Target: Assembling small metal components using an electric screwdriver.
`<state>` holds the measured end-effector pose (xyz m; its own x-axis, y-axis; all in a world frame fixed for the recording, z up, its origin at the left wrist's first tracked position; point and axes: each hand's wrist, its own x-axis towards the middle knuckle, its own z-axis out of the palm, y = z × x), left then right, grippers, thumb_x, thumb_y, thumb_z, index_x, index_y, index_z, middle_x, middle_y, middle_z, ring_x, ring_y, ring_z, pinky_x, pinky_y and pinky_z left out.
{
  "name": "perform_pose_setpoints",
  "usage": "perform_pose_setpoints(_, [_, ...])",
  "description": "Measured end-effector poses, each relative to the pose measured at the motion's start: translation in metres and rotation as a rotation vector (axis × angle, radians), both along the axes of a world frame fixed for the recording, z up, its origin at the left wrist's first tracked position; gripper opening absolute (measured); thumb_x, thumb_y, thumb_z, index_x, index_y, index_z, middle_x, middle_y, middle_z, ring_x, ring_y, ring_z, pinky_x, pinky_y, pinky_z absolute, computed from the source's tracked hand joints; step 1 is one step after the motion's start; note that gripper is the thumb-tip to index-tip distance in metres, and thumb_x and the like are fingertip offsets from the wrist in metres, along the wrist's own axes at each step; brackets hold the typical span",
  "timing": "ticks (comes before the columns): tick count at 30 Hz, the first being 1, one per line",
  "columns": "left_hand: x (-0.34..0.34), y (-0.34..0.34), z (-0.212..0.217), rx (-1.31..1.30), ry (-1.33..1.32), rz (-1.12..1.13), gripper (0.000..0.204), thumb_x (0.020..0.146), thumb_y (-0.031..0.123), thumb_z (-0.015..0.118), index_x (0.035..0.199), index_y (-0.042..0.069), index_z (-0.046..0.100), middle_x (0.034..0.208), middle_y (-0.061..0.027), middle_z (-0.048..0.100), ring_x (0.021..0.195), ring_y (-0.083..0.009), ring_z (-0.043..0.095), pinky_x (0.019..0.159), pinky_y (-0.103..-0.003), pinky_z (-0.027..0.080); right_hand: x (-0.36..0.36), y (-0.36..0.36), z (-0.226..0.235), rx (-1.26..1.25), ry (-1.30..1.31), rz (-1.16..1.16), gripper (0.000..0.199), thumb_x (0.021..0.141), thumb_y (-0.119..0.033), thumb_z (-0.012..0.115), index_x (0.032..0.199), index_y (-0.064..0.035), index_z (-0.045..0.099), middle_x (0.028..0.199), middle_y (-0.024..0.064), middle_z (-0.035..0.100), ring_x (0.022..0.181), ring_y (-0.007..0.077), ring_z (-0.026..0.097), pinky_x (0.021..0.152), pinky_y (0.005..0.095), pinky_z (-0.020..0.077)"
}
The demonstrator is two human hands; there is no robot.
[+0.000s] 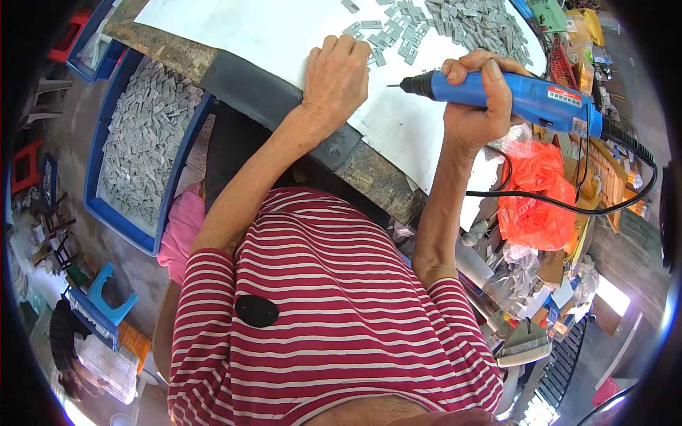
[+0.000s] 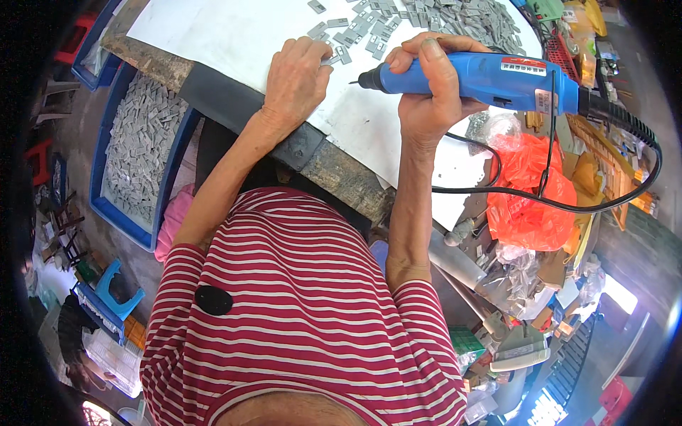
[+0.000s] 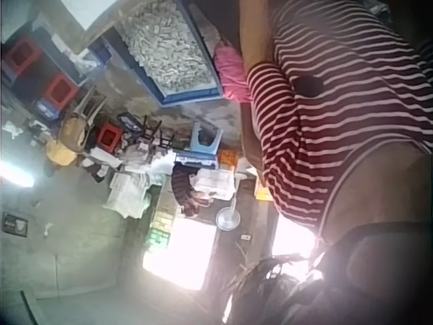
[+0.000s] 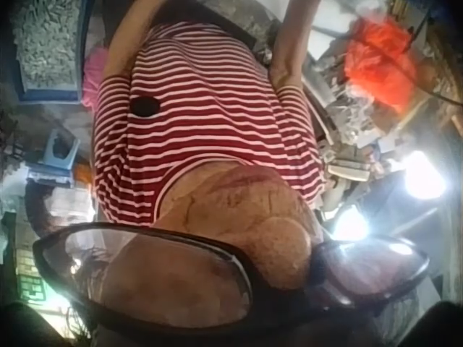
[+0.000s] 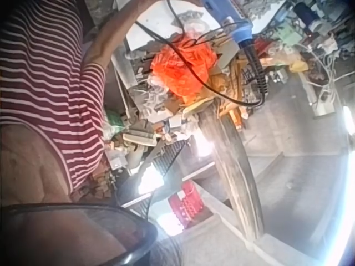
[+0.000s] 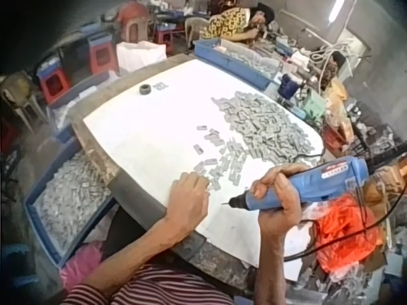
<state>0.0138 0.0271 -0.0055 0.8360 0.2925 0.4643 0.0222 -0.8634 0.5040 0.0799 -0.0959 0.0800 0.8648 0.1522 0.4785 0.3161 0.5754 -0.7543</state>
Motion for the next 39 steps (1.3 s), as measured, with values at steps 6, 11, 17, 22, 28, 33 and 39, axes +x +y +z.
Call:
perform_pose_setpoints(6, [-0.004, 0.001, 0.0, -0.005, -0.005, -0.009, 0.013, 0.071, 0.008, 0.059, 0.083, 0.005, 0.057, 0.081, -0.0088, 0.052, 0.08, -0.0267, 0.049, 0.068, -0.037, 0.039, 0.001, -0.005, -0.003, -0.117, -0.033, 0.01, 0.014, 0.075, -0.004, 0.05, 0.088, -0.0024, 0.048, 0.071, 0.0173, 0.057, 0.05, 0.0215, 0.05, 0.054, 0.04, 0.0451])
perform_pose_setpoints(11, [-0.015, 0.0, 0.002, -0.081, 0.011, -0.117, 0.012, 0.07, 0.005, 0.059, 0.081, 0.003, 0.057, 0.082, -0.0102, 0.053, 0.08, -0.0276, 0.05, 0.069, -0.037, 0.04, 0.001, 0.0, -0.003, -0.075, -0.016, 0.001, 0.014, 0.073, -0.003, 0.053, 0.085, 0.0006, 0.048, 0.066, 0.0163, 0.056, 0.049, 0.0208, 0.052, 0.052, 0.0371, 0.0468])
perform_pose_setpoints(17, [-0.017, 0.001, -0.001, -0.137, 0.005, -0.147, 0.012, 0.07, 0.003, 0.06, 0.082, 0.001, 0.057, 0.078, -0.0127, 0.054, 0.078, -0.0282, 0.051, 0.07, -0.037, 0.041, -0.001, 0.007, -0.003, -0.053, 0.011, -0.016, 0.014, 0.07, -0.002, 0.057, 0.08, 0.0037, 0.048, 0.061, 0.0152, 0.056, 0.047, 0.0199, 0.055, 0.049, 0.0333, 0.0488])
perform_pose_setpoints(22, [-0.018, 0.004, 0.0, -0.203, -0.001, -0.149, 0.01, 0.07, 0.004, 0.06, 0.08, 0.001, 0.058, 0.077, -0.0131, 0.054, 0.075, -0.0285, 0.052, 0.068, -0.037, 0.043, -0.002, 0.015, -0.002, -0.102, -0.036, -0.011, 0.014, 0.069, -0.001, 0.057, 0.079, 0.0041, 0.049, 0.06, 0.0152, 0.057, 0.046, 0.0196, 0.055, 0.049, 0.032, 0.049])
perform_pose_setpoints(28, [-0.017, 0.003, 0.0, -0.208, 0.024, -0.139, 0.01, 0.07, 0.004, 0.062, 0.079, 0.001, 0.058, 0.077, -0.0128, 0.055, 0.075, -0.0282, 0.053, 0.068, -0.037, 0.043, -0.005, 0.026, 0.0, -0.111, -0.031, -0.004, 0.014, 0.068, 0.0, 0.057, 0.079, 0.0049, 0.049, 0.059, 0.0146, 0.056, 0.047, 0.0192, 0.056, 0.05, 0.0313, 0.0493])
perform_pose_setpoints(33, [-0.017, 0.002, 0.005, -0.217, 0.06, -0.123, 0.011, 0.069, 0.004, 0.063, 0.079, 0.001, 0.058, 0.077, -0.0124, 0.055, 0.075, -0.0279, 0.053, 0.068, -0.037, 0.044, -0.005, 0.031, -0.002, -0.226, -0.101, 0.016, 0.011, 0.073, 0.0, 0.055, 0.082, 0.0033, 0.05, 0.068, 0.019, 0.056, 0.049, 0.0221, 0.052, 0.051, 0.0392, 0.0473])
perform_pose_setpoints(39, [-0.016, 0.002, 0.003, -0.234, 0.038, -0.119, 0.012, 0.068, 0.002, 0.063, 0.078, 0.001, 0.056, 0.076, -0.0123, 0.055, 0.075, -0.0289, 0.053, 0.067, -0.038, 0.043, -0.008, 0.037, -0.001, -0.209, -0.065, 0.013, 0.013, 0.068, 0.002, 0.058, 0.077, 0.004, 0.05, 0.058, 0.0124, 0.057, 0.048, 0.0182, 0.057, 0.052, 0.0304, 0.0492])
